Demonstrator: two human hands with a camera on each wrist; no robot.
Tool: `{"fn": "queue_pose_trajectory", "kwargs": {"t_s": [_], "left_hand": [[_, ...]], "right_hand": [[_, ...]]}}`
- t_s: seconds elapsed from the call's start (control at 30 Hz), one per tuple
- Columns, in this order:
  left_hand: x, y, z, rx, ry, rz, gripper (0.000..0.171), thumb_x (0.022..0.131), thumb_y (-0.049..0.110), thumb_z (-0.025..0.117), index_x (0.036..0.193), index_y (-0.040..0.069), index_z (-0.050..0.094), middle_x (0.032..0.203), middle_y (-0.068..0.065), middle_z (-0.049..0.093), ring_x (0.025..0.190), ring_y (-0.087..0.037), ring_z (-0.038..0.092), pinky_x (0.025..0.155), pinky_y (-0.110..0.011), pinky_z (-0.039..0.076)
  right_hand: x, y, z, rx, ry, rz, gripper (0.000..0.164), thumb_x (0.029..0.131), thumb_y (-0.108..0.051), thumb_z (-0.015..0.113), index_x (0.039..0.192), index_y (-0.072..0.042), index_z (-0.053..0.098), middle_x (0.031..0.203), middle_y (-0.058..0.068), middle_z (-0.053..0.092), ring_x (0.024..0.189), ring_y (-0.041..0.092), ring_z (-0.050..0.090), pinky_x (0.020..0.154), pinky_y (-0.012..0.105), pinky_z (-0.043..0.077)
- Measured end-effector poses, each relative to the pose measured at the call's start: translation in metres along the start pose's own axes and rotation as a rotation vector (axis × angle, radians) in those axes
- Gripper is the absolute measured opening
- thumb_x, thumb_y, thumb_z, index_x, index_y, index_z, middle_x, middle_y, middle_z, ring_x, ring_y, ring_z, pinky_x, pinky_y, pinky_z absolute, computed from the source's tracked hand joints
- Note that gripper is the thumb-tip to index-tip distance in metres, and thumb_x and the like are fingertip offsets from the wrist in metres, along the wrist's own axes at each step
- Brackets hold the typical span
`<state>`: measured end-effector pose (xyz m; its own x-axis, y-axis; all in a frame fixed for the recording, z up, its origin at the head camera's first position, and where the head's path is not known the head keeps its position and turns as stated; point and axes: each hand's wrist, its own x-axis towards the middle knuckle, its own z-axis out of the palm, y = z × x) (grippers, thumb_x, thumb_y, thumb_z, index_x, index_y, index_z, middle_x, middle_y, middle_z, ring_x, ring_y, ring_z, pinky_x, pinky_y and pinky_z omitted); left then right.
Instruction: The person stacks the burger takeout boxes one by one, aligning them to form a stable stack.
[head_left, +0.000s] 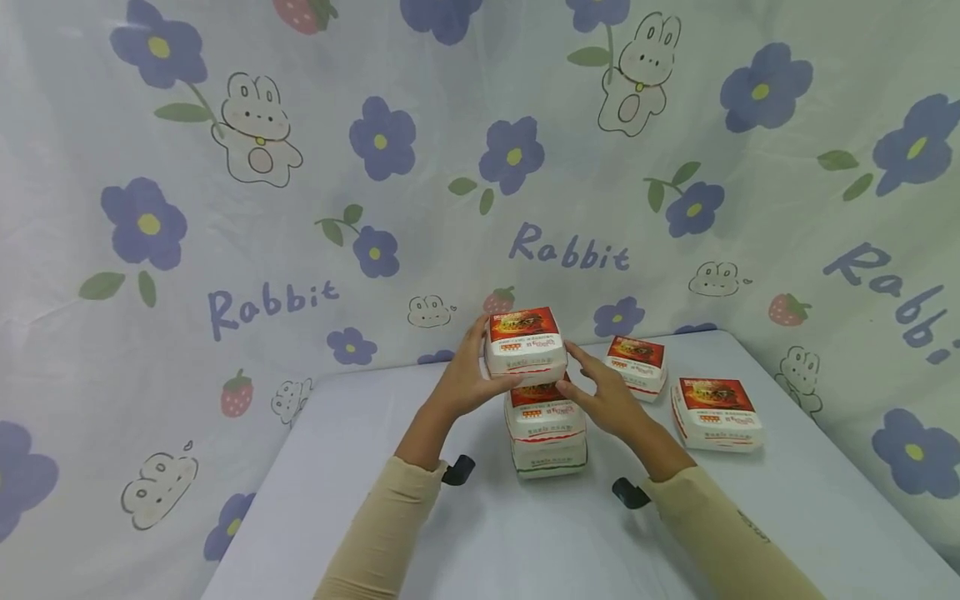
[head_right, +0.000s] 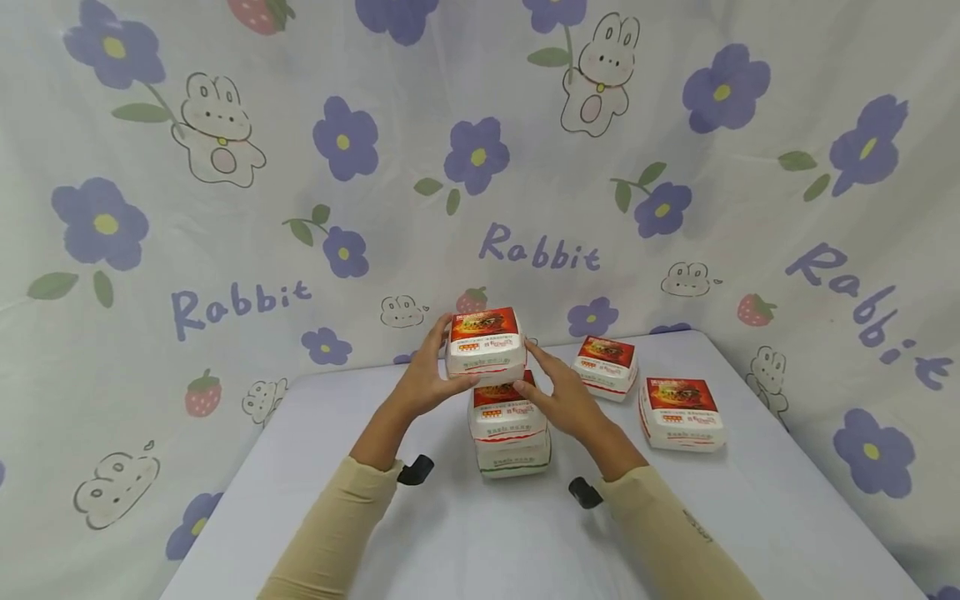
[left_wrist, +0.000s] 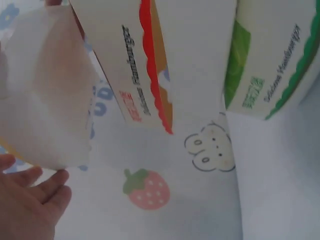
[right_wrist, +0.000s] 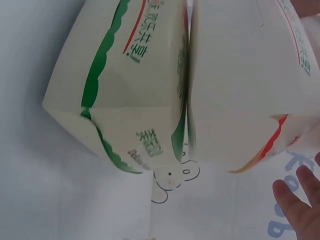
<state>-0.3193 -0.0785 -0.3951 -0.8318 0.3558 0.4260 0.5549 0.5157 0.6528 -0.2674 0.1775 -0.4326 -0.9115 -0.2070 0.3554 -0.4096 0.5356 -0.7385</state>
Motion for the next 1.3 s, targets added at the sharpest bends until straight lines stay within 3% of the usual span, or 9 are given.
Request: {"fn": "queue_pose_trajectory", "kwargs": {"t_s": [0.27,0.47,0.67,0.87,1.1,1.3], "left_hand": [[-0.0015,0.0030,0.0079,-0.052,0.025,0.017,0.111,0.069,0.060,0.080,0.155,0.033,0.016,0.149,0.000,0.035,0.135,-0.024,0.037,0.102,-0.057,0.038],[-0.0024,0.0010,0.0084,-0.056,0.015,0.067,0.106,0.073,0.056,0.079,0.155,0.025,0.021,0.151,0.003,0.035,0.137,-0.022,0.036,0.105,-0.056,0.036],[-0.0015,0.0001,0.0104,-0.073,0.008,0.088,0.102,0.076,0.052,0.077,0.155,0.022,0.021,0.153,0.007,0.032,0.138,-0.017,0.034,0.107,-0.043,0.037],[-0.0019,0.0021,0.0110,-0.074,-0.012,0.084,0.103,0.074,0.054,0.078,0.155,0.026,0.020,0.155,0.008,0.027,0.141,-0.019,0.030,0.104,-0.045,0.041],[-0.0046,0.0004,0.0094,-0.141,-0.090,0.139,0.109,0.075,0.052,0.078,0.158,0.022,0.012,0.159,0.010,0.017,0.144,-0.014,0.021,0.107,-0.042,0.037],[-0.0085,-0.0004,0.0063,-0.200,-0.109,0.126,0.101,0.080,0.045,0.077,0.157,0.027,0.013,0.158,0.002,0.025,0.142,-0.017,0.027,0.109,-0.038,0.034]], "right_hand": [[0.0002,0.0012,0.0018,0.085,0.066,-0.050,0.076,0.094,-0.047,0.061,0.156,-0.026,0.023,0.155,0.008,0.032,0.139,0.030,0.034,0.103,0.048,0.041],[0.0004,0.0037,0.0022,0.128,0.083,-0.067,0.078,0.092,-0.046,0.062,0.156,-0.021,0.024,0.152,0.013,0.037,0.134,0.034,0.041,0.101,0.050,0.043],[0.0003,0.0053,0.0015,0.141,0.105,-0.062,0.077,0.092,-0.047,0.063,0.154,-0.020,0.028,0.149,0.014,0.042,0.126,0.035,0.050,0.097,0.048,0.047],[-0.0005,0.0044,-0.0007,0.162,0.118,-0.062,0.084,0.090,-0.046,0.066,0.155,-0.018,0.023,0.151,0.012,0.038,0.125,0.034,0.052,0.097,0.046,0.046],[-0.0012,0.0061,-0.0025,0.160,0.141,-0.069,0.081,0.090,-0.045,0.067,0.155,-0.020,0.026,0.149,0.012,0.042,0.128,0.031,0.050,0.098,0.042,0.046],[-0.0021,0.0067,-0.0038,0.131,0.125,-0.077,0.079,0.092,-0.043,0.065,0.156,-0.024,0.024,0.154,0.009,0.035,0.129,0.034,0.047,0.098,0.047,0.046]]}}
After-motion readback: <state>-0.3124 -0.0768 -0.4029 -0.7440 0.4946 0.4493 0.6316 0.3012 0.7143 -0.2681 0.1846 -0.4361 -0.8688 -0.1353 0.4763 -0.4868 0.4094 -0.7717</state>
